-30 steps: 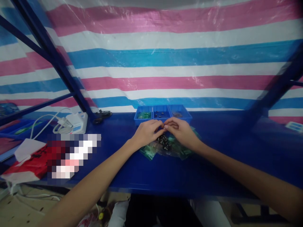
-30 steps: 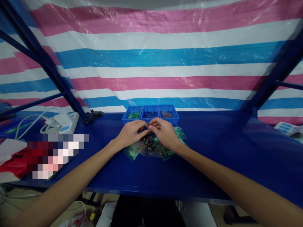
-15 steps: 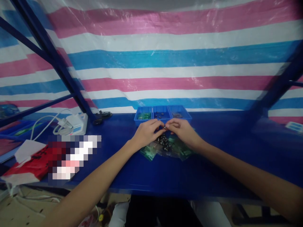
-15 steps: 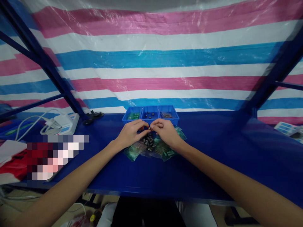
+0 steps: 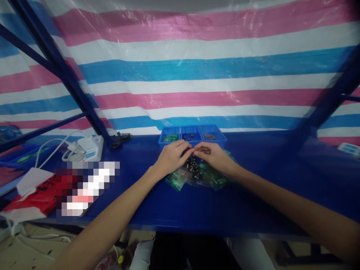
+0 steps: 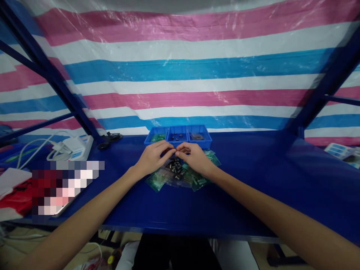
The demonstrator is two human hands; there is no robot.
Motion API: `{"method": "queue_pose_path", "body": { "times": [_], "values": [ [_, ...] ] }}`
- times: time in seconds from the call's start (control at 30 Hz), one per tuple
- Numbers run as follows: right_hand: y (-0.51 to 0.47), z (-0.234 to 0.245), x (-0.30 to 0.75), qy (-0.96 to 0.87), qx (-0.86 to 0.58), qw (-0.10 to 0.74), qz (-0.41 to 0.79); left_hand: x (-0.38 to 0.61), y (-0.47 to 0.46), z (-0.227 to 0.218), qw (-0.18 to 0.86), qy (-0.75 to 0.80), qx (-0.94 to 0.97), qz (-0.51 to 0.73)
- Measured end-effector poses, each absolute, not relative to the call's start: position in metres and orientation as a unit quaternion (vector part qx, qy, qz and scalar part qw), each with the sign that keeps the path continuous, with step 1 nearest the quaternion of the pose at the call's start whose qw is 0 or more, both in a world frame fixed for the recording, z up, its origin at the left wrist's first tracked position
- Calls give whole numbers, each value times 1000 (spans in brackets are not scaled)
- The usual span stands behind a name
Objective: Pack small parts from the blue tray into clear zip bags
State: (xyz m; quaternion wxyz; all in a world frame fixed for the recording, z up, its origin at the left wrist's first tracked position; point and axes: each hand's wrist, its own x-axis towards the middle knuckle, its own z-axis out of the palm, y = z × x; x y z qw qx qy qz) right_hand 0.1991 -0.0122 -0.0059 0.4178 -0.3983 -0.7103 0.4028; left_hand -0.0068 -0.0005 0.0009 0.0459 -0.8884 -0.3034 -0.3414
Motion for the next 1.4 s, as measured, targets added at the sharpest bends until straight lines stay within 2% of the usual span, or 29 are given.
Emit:
{"method": "queue_pose_path", "body": {
  "times": [0.37, 1.4],
  "values": [
    [-14, -5, 198, -708, -406, 432, 383, -6, -3, 2, 29, -298, -891, -340],
    [-18, -1, 197, -698, -388, 484, 356, 1, -6, -4, 63, -288, -913, -283]
  ]
}}
